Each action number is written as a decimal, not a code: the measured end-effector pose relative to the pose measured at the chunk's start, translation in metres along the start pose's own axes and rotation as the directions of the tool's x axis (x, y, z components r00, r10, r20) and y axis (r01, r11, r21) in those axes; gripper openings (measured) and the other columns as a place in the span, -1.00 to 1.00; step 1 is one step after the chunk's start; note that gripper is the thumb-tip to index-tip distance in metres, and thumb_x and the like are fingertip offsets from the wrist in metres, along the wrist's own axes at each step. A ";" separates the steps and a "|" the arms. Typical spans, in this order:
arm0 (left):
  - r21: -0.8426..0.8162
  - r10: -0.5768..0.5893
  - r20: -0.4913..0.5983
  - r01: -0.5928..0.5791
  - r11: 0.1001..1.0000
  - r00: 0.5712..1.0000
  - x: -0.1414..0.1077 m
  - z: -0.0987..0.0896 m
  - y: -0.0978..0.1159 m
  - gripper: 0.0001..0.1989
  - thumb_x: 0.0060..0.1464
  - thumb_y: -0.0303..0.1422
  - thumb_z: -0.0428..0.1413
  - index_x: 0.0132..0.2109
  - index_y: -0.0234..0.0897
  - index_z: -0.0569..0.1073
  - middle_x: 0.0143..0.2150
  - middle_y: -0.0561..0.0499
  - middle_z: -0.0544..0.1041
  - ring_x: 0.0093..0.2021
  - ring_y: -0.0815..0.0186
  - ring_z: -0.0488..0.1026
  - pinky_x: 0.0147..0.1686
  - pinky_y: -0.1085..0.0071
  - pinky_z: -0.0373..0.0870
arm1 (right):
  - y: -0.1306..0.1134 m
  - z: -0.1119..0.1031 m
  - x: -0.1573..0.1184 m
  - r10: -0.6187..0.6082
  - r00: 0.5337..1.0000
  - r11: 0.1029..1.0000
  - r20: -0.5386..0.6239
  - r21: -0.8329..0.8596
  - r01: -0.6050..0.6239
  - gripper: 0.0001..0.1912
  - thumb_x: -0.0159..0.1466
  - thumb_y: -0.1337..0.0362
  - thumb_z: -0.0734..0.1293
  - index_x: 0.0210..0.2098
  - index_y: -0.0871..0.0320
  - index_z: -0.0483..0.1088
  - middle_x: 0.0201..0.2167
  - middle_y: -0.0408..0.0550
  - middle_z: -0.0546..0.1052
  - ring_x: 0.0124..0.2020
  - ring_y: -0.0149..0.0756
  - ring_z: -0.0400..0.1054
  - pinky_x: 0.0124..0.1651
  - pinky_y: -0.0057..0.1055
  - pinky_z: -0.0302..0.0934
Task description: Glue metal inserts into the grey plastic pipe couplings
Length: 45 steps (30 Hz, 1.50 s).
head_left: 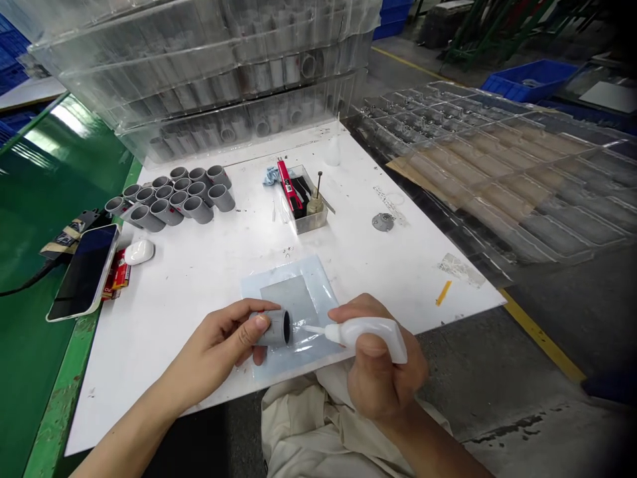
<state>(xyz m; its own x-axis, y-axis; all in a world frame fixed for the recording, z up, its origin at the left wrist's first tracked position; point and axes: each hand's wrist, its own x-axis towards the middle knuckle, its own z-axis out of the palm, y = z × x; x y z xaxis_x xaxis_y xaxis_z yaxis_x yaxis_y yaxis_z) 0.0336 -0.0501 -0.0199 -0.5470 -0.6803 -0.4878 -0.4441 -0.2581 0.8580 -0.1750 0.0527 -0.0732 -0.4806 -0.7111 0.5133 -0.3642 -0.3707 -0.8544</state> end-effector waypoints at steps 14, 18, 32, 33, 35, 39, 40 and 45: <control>-0.046 0.026 0.031 -0.025 0.999 0.999 0.004 -0.003 0.001 -0.44 0.35 0.11 0.15 0.15 -0.28 0.61 -0.50 0.04 0.52 -0.48 0.30 0.27 -0.36 0.33 0.19 | 0.001 0.006 0.000 0.058 0.997 0.985 -0.050 0.165 -0.049 -0.79 0.53 0.16 0.37 -0.11 0.08 0.65 -0.26 0.00 0.63 -0.34 -0.08 0.46 -0.39 -0.20 0.26; -0.029 0.025 0.039 -0.024 0.999 0.999 0.003 -0.004 0.000 -0.44 0.37 0.10 0.13 0.16 -0.28 0.60 -0.49 0.03 0.54 -0.47 0.31 0.26 -0.35 0.33 0.19 | 0.001 0.005 0.000 0.068 0.997 0.986 -0.044 0.158 -0.060 -0.76 0.54 0.13 0.37 -0.11 0.08 0.66 -0.27 0.00 0.63 -0.34 -0.10 0.46 -0.40 -0.22 0.27; -0.041 0.020 0.030 -0.019 0.999 0.999 0.003 -0.005 -0.001 -0.44 0.36 0.10 0.14 0.16 -0.27 0.61 -0.50 0.04 0.52 -0.47 0.27 0.35 -0.35 0.32 0.25 | -0.001 0.007 0.000 0.101 0.992 0.986 -0.076 0.137 -0.090 -0.70 0.54 0.08 0.35 -0.15 0.10 0.67 -0.29 0.03 0.63 -0.36 -0.08 0.48 -0.43 -0.22 0.29; -0.044 0.019 0.030 -0.018 0.999 0.999 0.003 -0.005 -0.001 -0.44 0.35 0.10 0.15 0.16 -0.27 0.61 -0.50 0.04 0.52 -0.47 0.27 0.36 -0.35 0.32 0.26 | -0.001 0.007 0.000 0.108 0.991 0.985 -0.081 0.141 -0.096 -0.70 0.54 0.07 0.35 -0.15 0.10 0.67 -0.29 0.03 0.63 -0.35 -0.07 0.48 -0.42 -0.21 0.29; -0.049 0.020 0.035 -0.018 0.999 0.999 0.003 -0.004 -0.001 -0.45 0.35 0.11 0.15 0.16 -0.26 0.62 -0.50 0.04 0.53 -0.47 0.28 0.37 -0.34 0.33 0.27 | -0.002 0.008 0.000 0.126 0.989 0.983 -0.074 0.146 -0.114 -0.70 0.54 0.07 0.36 -0.14 0.09 0.67 -0.27 0.03 0.63 -0.36 -0.09 0.46 -0.42 -0.22 0.28; -0.060 0.021 0.030 -0.020 0.998 0.999 0.004 -0.004 -0.001 -0.47 0.35 0.10 0.16 0.14 -0.24 0.62 -0.51 0.05 0.52 -0.47 0.31 0.36 -0.35 0.35 0.27 | -0.001 0.006 0.001 0.140 0.989 0.979 -0.055 0.157 -0.130 -0.70 0.55 0.07 0.36 -0.13 0.09 0.68 -0.28 0.01 0.61 -0.39 -0.15 0.42 -0.41 -0.23 0.26; -0.063 0.021 0.030 -0.019 0.998 0.999 0.004 -0.004 -0.001 -0.47 0.35 0.10 0.16 0.15 -0.24 0.63 -0.51 0.05 0.52 -0.47 0.31 0.36 -0.35 0.35 0.27 | -0.001 0.006 0.001 0.139 0.989 0.979 -0.053 0.155 -0.130 -0.70 0.55 0.07 0.35 -0.13 0.08 0.68 -0.27 0.01 0.62 -0.37 -0.14 0.43 -0.41 -0.23 0.26; -0.068 0.021 0.040 -0.019 0.997 0.999 0.003 -0.004 -0.001 -0.47 0.35 0.09 0.16 0.15 -0.25 0.63 -0.50 0.03 0.54 -0.47 0.31 0.34 -0.38 0.35 0.24 | -0.001 0.005 0.000 0.145 0.988 0.981 -0.057 0.142 -0.135 -0.68 0.56 0.05 0.34 -0.11 0.07 0.68 -0.24 0.04 0.63 -0.31 -0.05 0.47 -0.39 -0.21 0.26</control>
<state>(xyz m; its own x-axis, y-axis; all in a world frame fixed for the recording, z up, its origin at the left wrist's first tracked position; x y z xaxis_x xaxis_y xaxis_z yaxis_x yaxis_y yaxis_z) 0.0352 -0.0552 -0.0218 -0.5844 -0.6576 -0.4754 -0.3842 -0.2918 0.8759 -0.1705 0.0496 -0.0726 -0.5728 -0.7219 0.3882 -0.1786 -0.3523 -0.9187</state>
